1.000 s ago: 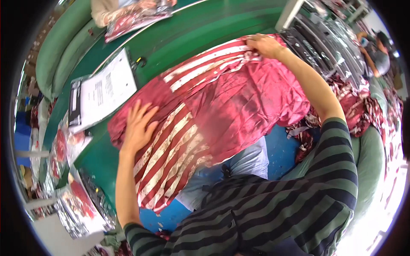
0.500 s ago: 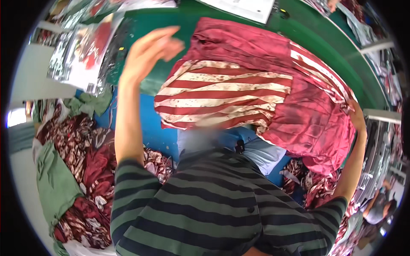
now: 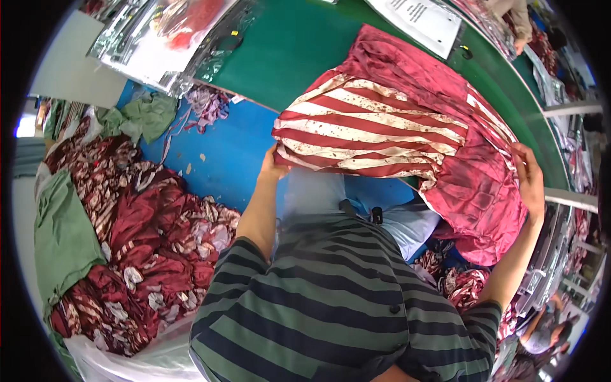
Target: Folding a red patterned textile and placing it into a clear plastic bag with an instruction sheet.
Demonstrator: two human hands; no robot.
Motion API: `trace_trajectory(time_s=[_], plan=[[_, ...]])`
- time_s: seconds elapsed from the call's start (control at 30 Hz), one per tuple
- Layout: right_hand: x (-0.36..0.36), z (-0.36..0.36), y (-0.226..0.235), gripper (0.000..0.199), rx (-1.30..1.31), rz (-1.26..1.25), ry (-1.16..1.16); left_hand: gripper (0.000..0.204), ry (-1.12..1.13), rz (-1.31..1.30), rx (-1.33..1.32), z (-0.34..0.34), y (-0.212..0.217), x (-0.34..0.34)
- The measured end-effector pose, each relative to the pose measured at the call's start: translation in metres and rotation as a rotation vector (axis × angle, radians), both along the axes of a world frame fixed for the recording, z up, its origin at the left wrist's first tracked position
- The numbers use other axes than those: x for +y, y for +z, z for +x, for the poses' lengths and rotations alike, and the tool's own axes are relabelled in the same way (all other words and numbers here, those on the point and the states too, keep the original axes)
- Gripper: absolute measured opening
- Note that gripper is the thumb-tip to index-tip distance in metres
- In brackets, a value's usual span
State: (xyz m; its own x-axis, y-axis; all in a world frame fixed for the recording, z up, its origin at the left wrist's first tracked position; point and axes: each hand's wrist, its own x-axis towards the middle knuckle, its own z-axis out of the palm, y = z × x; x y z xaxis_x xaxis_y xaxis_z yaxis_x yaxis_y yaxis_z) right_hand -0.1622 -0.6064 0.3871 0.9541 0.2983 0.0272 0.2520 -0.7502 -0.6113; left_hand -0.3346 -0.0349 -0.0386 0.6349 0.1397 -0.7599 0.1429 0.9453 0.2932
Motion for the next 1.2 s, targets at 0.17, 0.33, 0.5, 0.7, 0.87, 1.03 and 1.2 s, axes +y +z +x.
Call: trace_trajectory(time_s=[0.17,0.33,0.5,0.7,0.87,1.03,1.2], plan=[[-0.010,-0.032,-0.002,0.029,-0.014,0.116,-0.004,0.023,0.094,0.225,-0.653,0.030,0.060,0.046],[-0.042,-0.067,-0.016,0.028,-0.010,0.209,-0.124,0.030,0.635,0.718,-0.871,0.010,0.259,0.109],[-0.047,-0.080,-0.028,0.029,-0.015,0.241,-0.144,0.051,0.619,1.043,-0.992,0.065,0.433,0.042],[-0.033,-0.087,-0.040,0.047,-0.005,0.699,0.046,0.008,-0.218,1.604,-1.701,0.154,0.466,-0.178],[-0.050,-0.054,-0.109,0.083,0.178,1.567,0.168,0.014,-1.127,1.795,-2.004,0.159,0.365,-0.309],[-0.060,-0.032,-0.140,0.083,0.227,1.937,-0.063,0.029,-1.430,1.325,-1.891,0.041,0.320,-0.316],[-0.071,-0.006,-0.120,0.066,0.112,1.212,-0.534,0.039,-1.181,1.485,-1.735,0.040,0.288,-0.313]])
